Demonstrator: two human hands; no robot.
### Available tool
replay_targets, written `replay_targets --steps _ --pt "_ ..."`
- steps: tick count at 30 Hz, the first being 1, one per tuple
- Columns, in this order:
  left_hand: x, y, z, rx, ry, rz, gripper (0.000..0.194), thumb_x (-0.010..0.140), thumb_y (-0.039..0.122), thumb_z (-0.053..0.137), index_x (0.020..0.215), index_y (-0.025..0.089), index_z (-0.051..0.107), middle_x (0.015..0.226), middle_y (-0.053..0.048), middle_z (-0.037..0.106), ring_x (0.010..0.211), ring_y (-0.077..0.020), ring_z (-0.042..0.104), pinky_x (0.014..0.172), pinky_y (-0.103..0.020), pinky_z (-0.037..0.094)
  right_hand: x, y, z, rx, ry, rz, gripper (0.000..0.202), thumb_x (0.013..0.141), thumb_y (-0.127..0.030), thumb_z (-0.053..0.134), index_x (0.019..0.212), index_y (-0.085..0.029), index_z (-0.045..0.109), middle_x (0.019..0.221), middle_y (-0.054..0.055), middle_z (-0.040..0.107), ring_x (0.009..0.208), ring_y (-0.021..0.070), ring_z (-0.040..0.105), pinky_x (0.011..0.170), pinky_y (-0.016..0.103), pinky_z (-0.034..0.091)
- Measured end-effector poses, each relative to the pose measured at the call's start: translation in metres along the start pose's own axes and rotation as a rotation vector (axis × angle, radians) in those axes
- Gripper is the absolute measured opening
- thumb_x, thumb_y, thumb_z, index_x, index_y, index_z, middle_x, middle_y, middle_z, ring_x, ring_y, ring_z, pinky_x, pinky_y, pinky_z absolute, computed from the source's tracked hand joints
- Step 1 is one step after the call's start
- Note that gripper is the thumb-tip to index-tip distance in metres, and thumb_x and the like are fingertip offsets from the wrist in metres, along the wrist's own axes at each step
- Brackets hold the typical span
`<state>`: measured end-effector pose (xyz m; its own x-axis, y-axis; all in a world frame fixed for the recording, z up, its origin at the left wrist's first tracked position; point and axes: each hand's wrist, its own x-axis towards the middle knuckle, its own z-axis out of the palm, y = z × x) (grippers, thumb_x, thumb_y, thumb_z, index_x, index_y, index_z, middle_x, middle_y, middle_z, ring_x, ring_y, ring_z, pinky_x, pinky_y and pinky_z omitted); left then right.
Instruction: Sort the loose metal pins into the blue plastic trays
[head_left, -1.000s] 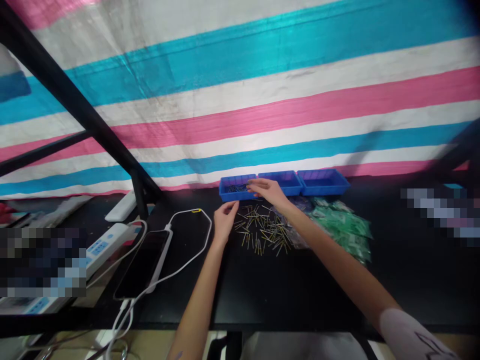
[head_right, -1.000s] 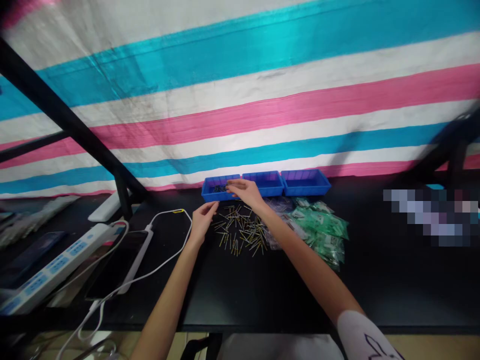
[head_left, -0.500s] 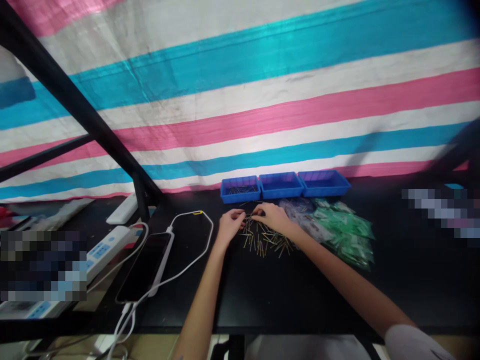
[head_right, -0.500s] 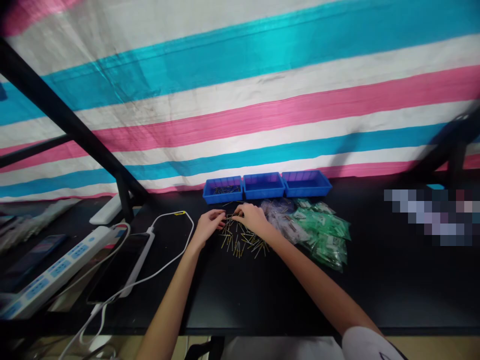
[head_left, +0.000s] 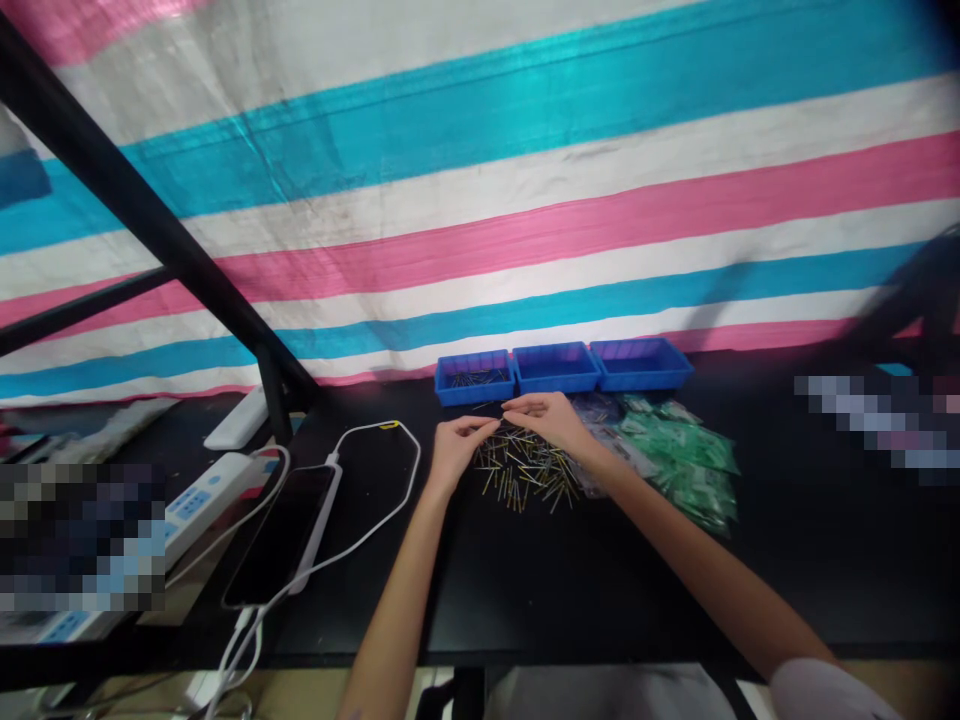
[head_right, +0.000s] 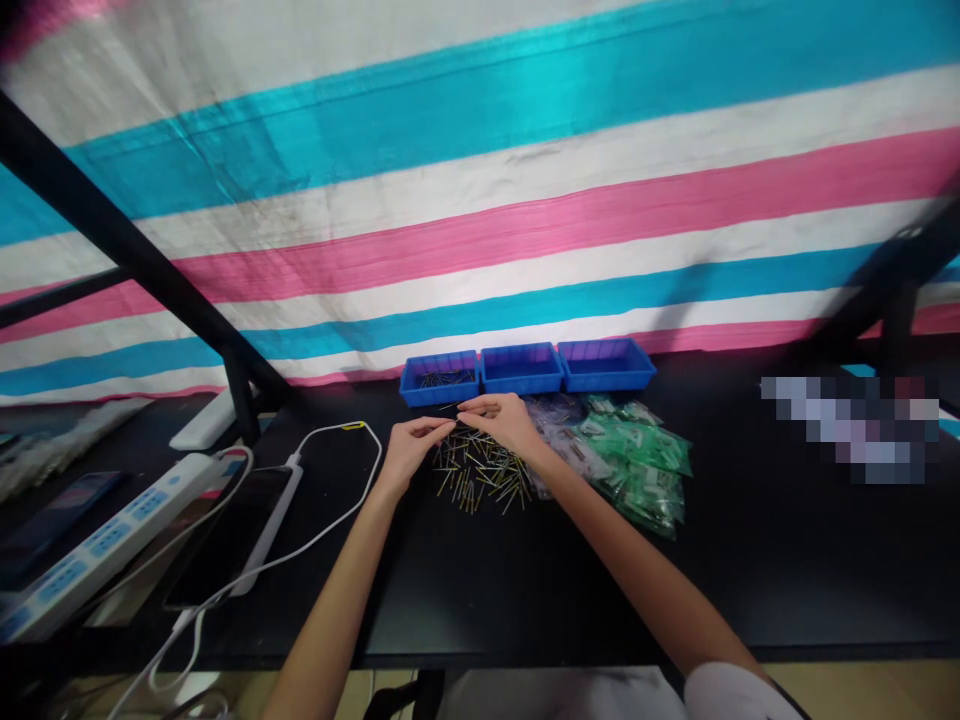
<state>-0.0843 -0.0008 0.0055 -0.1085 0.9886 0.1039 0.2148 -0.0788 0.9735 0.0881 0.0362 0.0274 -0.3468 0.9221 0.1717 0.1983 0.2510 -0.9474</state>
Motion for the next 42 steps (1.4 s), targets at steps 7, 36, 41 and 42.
replay_targets --steps 7,36,41,42 --pt "-0.003 0.006 0.002 0.011 -0.115 0.062 0.027 0.062 0.038 0.068 0.076 0.014 0.070 0.073 -0.006 0.066 0.062 -0.0128 0.055 0.060 -0.025 0.041 -0.001 -0.003 0.004 -0.033 -0.019 -0.037 0.025 0.070 -0.038 0.062 0.078 -0.016 0.070 0.077 0.006 0.070 0.066 0.0165 0.062 0.060 0.027 0.048" --pt "0.008 0.002 -0.011 0.028 0.263 -0.070 0.033 0.071 0.036 0.056 0.094 0.014 0.065 0.082 -0.007 0.066 0.065 -0.0124 0.057 0.057 -0.021 0.044 0.041 0.013 0.031 -0.947 -0.220 -0.223 0.019 0.081 -0.020 0.052 0.091 -0.022 0.068 0.094 0.006 0.065 0.093 0.0196 0.056 0.071 0.025 0.043" --pt "0.007 -0.004 -0.010 0.133 0.175 -0.016 0.033 0.066 0.039 0.063 0.090 0.017 0.068 0.076 -0.006 0.067 0.065 -0.0144 0.058 0.063 -0.024 0.044 0.030 0.015 0.025 -0.487 -0.144 -0.106 0.018 0.080 -0.024 0.052 0.091 -0.019 0.066 0.086 0.004 0.067 0.074 0.0149 0.060 0.065 0.025 0.046" --pt "0.006 -0.004 -0.010 0.129 0.134 -0.017 0.034 0.065 0.040 0.063 0.089 0.017 0.069 0.075 -0.006 0.068 0.065 -0.0149 0.058 0.063 -0.025 0.044 0.027 0.014 0.025 -0.360 -0.140 -0.082 0.019 0.080 -0.025 0.052 0.091 -0.017 0.065 0.085 0.005 0.067 0.073 0.0144 0.061 0.066 0.026 0.047"
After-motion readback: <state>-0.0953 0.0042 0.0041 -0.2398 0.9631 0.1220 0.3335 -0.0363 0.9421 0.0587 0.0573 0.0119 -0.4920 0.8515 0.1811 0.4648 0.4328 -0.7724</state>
